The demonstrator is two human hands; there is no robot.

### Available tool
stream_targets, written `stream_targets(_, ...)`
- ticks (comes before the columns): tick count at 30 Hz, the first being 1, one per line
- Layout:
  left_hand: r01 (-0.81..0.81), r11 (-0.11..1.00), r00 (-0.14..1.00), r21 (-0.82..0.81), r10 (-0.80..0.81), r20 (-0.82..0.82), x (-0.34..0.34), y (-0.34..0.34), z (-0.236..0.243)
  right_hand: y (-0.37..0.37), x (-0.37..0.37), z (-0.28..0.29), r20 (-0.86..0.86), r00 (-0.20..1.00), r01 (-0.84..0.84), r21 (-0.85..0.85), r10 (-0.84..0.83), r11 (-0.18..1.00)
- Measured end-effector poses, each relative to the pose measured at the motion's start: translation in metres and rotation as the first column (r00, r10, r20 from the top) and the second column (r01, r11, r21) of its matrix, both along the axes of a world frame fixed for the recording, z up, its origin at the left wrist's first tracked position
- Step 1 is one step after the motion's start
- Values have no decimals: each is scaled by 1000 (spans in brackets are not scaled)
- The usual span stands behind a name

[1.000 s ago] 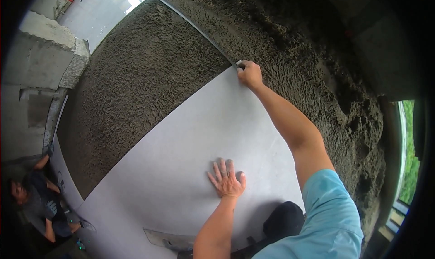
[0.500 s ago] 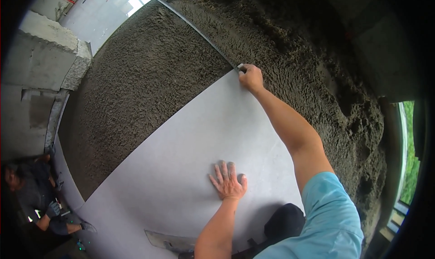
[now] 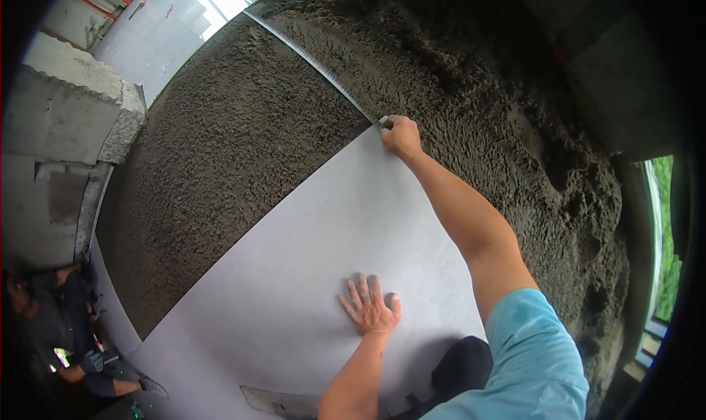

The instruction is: Measuring and preparing a floor area with a sand-cement mix for laying tiles.

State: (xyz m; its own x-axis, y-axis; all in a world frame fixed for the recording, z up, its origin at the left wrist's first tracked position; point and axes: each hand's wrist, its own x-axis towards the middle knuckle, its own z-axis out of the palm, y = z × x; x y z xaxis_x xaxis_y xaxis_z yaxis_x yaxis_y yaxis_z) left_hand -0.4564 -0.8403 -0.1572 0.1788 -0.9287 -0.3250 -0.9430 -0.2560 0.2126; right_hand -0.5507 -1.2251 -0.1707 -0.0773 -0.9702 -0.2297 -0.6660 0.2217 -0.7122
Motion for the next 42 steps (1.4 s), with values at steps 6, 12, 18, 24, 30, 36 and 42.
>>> stream_targets(6,-23,999,999,23,24,-30,-3,0,1,6,-7,2,-19,1000,16,-77,-18,997)
stream_targets(12,2,997,999,81,1,-33,1,1,2,118,-38,-23,220,975,41,-330,35,943)
stream_targets(18,-36,998,998,45,38,-55,4,6,8,411,-167,16,11,996,-85,-197,89,977)
stream_targets(24,-20,999,1000,-37,20,-3,2,20,-1,438,-176,-2,57,981,-156,-319,183,935)
stream_targets(30,7,986,999,-169,1,48,-10,26,-13,439,-183,-16,58,991,-92,-369,122,925)
stream_targets(36,118,921,993,-372,-100,68,-14,44,-18,440,-180,-16,113,993,21,-373,23,927)
stream_targets(42,118,853,985,-508,-167,-52,-50,176,-25,480,-170,0,412,900,216,-144,-140,966)
